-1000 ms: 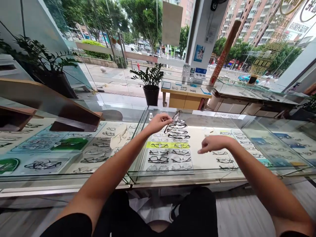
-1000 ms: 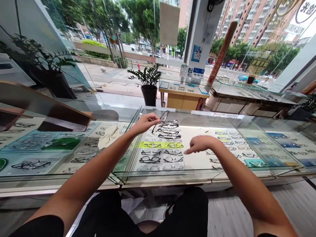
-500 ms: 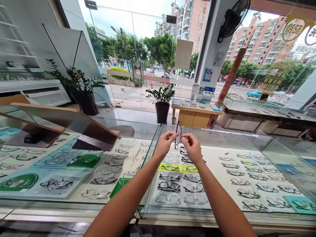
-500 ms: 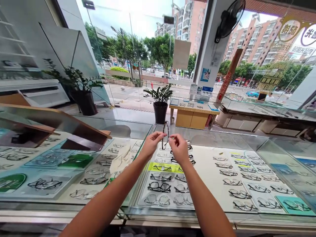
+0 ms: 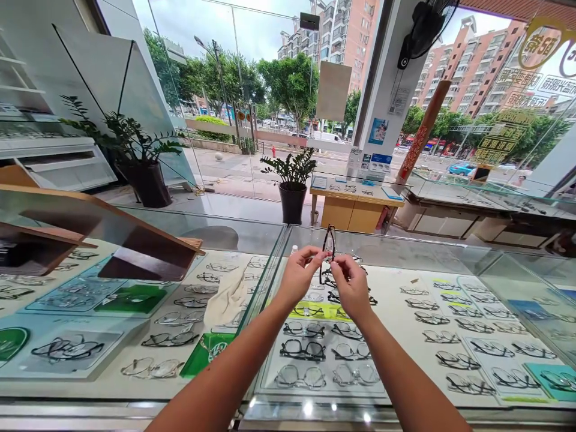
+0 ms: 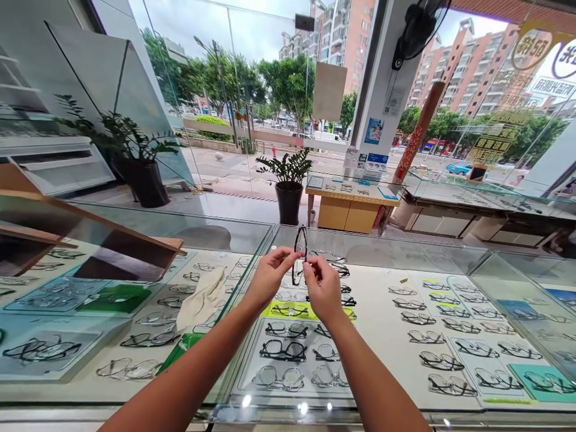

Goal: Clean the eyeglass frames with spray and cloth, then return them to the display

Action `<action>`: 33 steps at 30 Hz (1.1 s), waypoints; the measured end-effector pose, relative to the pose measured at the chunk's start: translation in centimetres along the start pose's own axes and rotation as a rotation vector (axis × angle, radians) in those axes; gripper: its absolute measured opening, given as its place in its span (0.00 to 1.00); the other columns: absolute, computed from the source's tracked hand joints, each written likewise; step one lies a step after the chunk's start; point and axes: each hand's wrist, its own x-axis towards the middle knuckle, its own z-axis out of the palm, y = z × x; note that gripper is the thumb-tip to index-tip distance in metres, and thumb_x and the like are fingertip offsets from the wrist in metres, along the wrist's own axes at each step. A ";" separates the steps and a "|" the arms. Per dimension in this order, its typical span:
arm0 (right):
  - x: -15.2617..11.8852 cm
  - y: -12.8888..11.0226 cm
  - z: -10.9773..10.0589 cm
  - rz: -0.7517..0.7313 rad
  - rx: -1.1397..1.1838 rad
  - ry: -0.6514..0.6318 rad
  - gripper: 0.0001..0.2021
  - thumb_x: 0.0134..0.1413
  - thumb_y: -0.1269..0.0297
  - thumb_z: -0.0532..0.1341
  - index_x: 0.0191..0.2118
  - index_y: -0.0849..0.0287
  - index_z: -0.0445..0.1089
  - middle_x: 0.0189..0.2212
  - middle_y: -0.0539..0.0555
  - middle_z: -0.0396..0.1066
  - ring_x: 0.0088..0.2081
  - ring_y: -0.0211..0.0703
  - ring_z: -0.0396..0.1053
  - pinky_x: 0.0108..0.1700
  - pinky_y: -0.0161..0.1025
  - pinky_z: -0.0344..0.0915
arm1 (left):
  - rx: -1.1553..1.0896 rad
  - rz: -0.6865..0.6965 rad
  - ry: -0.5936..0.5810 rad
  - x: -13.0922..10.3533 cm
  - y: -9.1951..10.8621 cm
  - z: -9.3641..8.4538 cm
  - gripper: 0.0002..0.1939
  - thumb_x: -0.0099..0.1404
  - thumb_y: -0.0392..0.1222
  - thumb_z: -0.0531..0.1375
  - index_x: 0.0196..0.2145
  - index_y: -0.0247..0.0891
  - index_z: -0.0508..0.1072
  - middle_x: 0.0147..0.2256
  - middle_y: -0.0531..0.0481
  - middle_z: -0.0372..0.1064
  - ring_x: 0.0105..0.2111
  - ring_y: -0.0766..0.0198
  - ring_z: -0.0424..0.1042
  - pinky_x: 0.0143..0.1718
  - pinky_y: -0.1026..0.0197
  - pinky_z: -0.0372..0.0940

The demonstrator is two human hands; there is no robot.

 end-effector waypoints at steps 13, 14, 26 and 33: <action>0.7 0.5 -1.8 -0.029 -0.269 0.086 0.15 0.73 0.51 0.55 0.45 0.56 0.71 0.22 0.47 0.76 0.23 0.40 0.70 0.31 0.36 0.61 | 0.199 0.067 0.008 0.1 -0.6 -0.1 0.16 0.71 0.56 0.61 0.37 0.41 0.74 0.42 0.45 0.81 0.45 0.55 0.77 0.50 0.54 0.67; 0.8 0.6 -2.0 -0.045 -0.317 0.113 0.15 0.73 0.51 0.54 0.46 0.56 0.71 0.24 0.49 0.78 0.24 0.41 0.72 0.32 0.37 0.62 | 0.215 0.073 0.006 0.2 -0.5 -0.2 0.15 0.71 0.56 0.61 0.37 0.41 0.73 0.42 0.45 0.81 0.45 0.55 0.77 0.50 0.55 0.67; 2.8 1.4 -6.2 -0.163 -0.628 0.426 0.18 0.76 0.52 0.51 0.49 0.57 0.74 0.40 0.57 0.84 0.36 0.48 0.79 0.40 0.41 0.66 | 0.465 0.089 -0.201 0.8 -0.1 -1.6 0.15 0.73 0.54 0.57 0.36 0.42 0.74 0.41 0.48 0.79 0.44 0.55 0.74 0.52 0.53 0.63; 2.5 1.1 -5.6 -0.157 -0.513 0.477 0.16 0.72 0.51 0.55 0.53 0.56 0.69 0.38 0.56 0.81 0.32 0.45 0.76 0.35 0.40 0.67 | 0.308 0.028 -0.172 1.0 -0.6 -1.4 0.16 0.71 0.56 0.58 0.36 0.41 0.73 0.42 0.46 0.81 0.43 0.55 0.75 0.47 0.54 0.64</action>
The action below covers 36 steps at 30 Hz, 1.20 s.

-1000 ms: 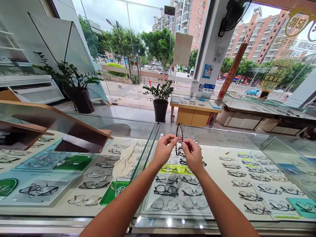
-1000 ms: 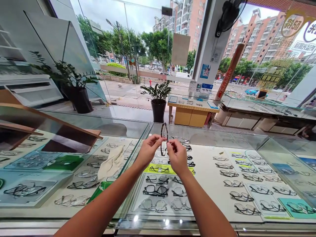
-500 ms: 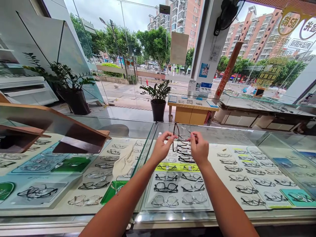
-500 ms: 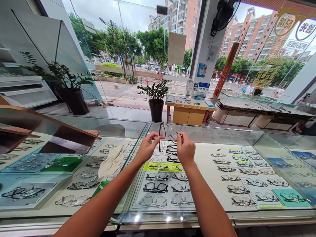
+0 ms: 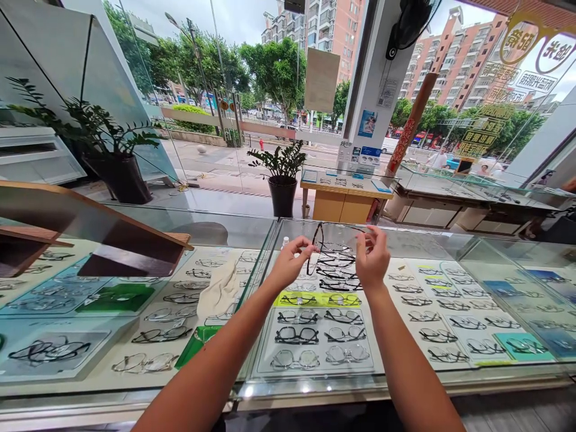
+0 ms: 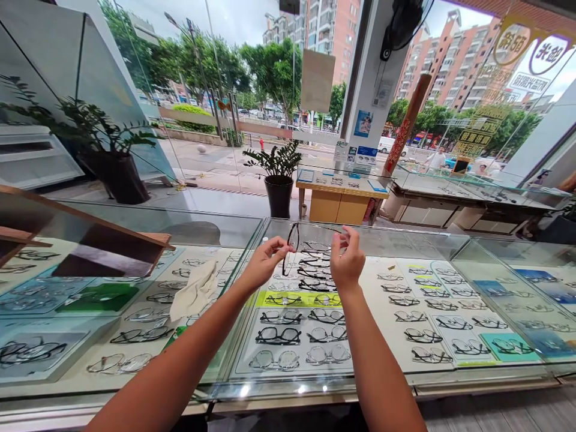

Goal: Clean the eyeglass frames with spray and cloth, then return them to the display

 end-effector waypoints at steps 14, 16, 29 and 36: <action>-2.3 -2.2 1.8 0.078 0.129 -0.343 0.27 0.65 0.57 0.59 0.67 0.59 0.67 0.32 0.49 0.76 0.25 0.39 0.67 0.36 0.39 0.67 | 0.077 0.041 0.004 -1.1 0.0 2.2 0.16 0.73 0.54 0.58 0.36 0.41 0.75 0.38 0.48 0.77 0.42 0.56 0.73 0.46 0.57 0.64; -2.3 -2.1 1.8 0.083 0.110 -0.353 0.29 0.65 0.59 0.58 0.70 0.59 0.65 0.33 0.50 0.77 0.26 0.40 0.67 0.37 0.39 0.68 | 0.082 0.046 0.014 -1.0 0.0 2.1 0.15 0.73 0.54 0.57 0.37 0.41 0.75 0.39 0.48 0.78 0.42 0.56 0.73 0.46 0.56 0.63; -1.8 -1.5 1.9 0.019 0.037 -0.292 0.21 0.62 0.66 0.56 0.58 0.57 0.74 0.52 0.59 0.77 0.38 0.47 0.74 0.46 0.44 0.70 | 0.056 0.036 0.092 -0.8 -0.2 1.8 0.15 0.73 0.54 0.59 0.38 0.41 0.77 0.41 0.48 0.80 0.44 0.55 0.74 0.51 0.53 0.62; -1.2 -1.2 1.6 0.076 0.023 -0.281 0.11 0.63 0.61 0.59 0.47 0.56 0.76 0.47 0.56 0.77 0.34 0.44 0.73 0.44 0.44 0.68 | -0.275 -0.002 0.343 0.7 -1.1 0.0 0.17 0.67 0.58 0.66 0.37 0.41 0.76 0.43 0.45 0.81 0.47 0.54 0.77 0.55 0.52 0.65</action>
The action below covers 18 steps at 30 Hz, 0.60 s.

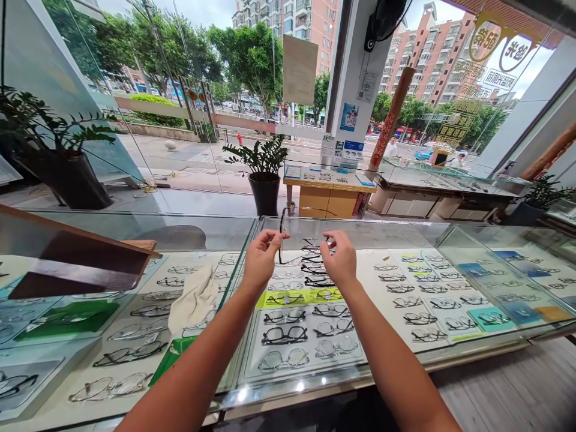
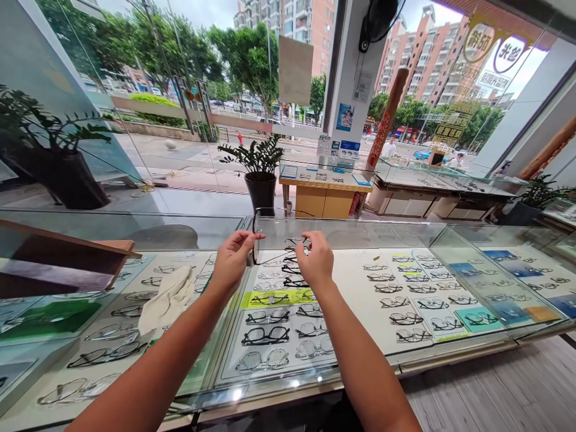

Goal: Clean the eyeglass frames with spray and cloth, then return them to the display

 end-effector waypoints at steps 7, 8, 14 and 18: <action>-0.1 -0.4 -0.1 -0.001 0.043 -0.032 0.08 0.64 0.61 0.60 0.35 0.55 0.74 0.37 0.52 0.76 0.32 0.41 0.70 0.41 0.42 0.66 | -0.218 -0.075 0.201 1.8 0.1 -1.7 0.21 0.58 0.61 0.72 0.35 0.42 0.76 0.42 0.47 0.81 0.41 0.58 0.76 0.46 0.54 0.70; -0.1 -0.5 -0.1 -0.001 0.049 -0.039 0.08 0.64 0.61 0.60 0.34 0.55 0.74 0.36 0.52 0.76 0.31 0.41 0.70 0.41 0.42 0.66 | -0.231 -0.081 0.212 1.9 0.1 -1.9 0.22 0.57 0.62 0.72 0.35 0.42 0.75 0.41 0.47 0.81 0.40 0.58 0.76 0.44 0.55 0.70; -0.3 -1.2 -0.4 -0.125 -0.049 0.006 0.08 0.63 0.62 0.62 0.42 0.55 0.78 0.45 0.58 0.77 0.49 0.54 0.71 0.54 0.51 0.66 | -0.097 -0.018 0.098 1.3 1.1 -1.2 0.21 0.60 0.62 0.71 0.36 0.42 0.76 0.42 0.45 0.81 0.47 0.54 0.78 0.55 0.49 0.69; -0.8 -2.4 -0.5 -0.239 -0.098 0.023 0.17 0.62 0.58 0.66 0.55 0.54 0.77 0.60 0.60 0.73 0.63 0.60 0.64 0.64 0.57 0.60 | 0.013 0.022 -0.052 0.1 1.4 0.0 0.20 0.64 0.62 0.68 0.39 0.41 0.78 0.48 0.42 0.80 0.53 0.50 0.76 0.60 0.46 0.66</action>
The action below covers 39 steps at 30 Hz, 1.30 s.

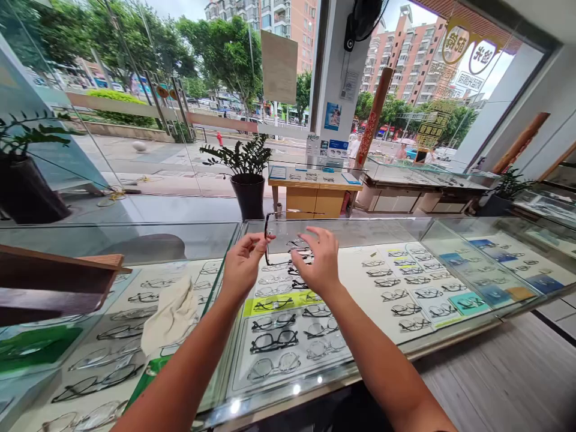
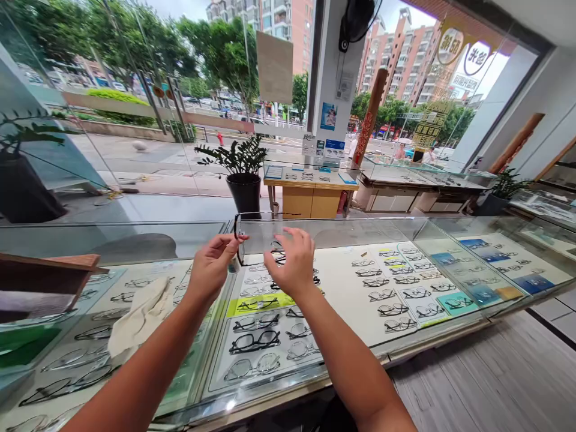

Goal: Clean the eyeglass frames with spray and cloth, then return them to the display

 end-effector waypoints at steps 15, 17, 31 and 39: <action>-0.7 -1.7 0.9 -0.038 0.410 -0.079 0.12 0.67 0.57 0.65 0.51 0.56 0.77 0.49 0.57 0.81 0.53 0.47 0.77 0.60 0.44 0.70 | -0.153 -0.206 -0.232 -0.8 1.4 1.0 0.20 0.54 0.60 0.75 0.34 0.42 0.85 0.61 0.37 0.74 0.65 0.39 0.69 0.69 0.35 0.58; -0.7 -1.8 0.8 -0.015 0.418 -0.058 0.11 0.66 0.58 0.66 0.49 0.56 0.78 0.48 0.57 0.81 0.52 0.48 0.77 0.59 0.45 0.71 | -0.117 -0.192 -0.258 -0.7 1.5 0.8 0.19 0.55 0.61 0.74 0.35 0.44 0.86 0.61 0.37 0.74 0.64 0.38 0.69 0.69 0.34 0.57; -1.1 -1.2 0.6 0.088 0.415 -0.005 0.11 0.65 0.62 0.64 0.49 0.54 0.81 0.47 0.58 0.81 0.52 0.52 0.76 0.60 0.51 0.69 | 0.462 0.392 0.026 -1.9 2.8 0.2 0.11 0.73 0.46 0.61 0.46 0.47 0.83 0.54 0.46 0.78 0.57 0.51 0.73 0.63 0.44 0.64; 0.0 0.4 -0.2 0.113 0.388 0.010 0.10 0.67 0.61 0.60 0.43 0.54 0.80 0.45 0.57 0.80 0.52 0.52 0.75 0.60 0.51 0.68 | 0.569 -0.046 0.262 2.2 -3.4 -2.2 0.37 0.60 0.44 0.70 0.64 0.39 0.64 0.64 0.35 0.66 0.64 0.44 0.65 0.65 0.43 0.59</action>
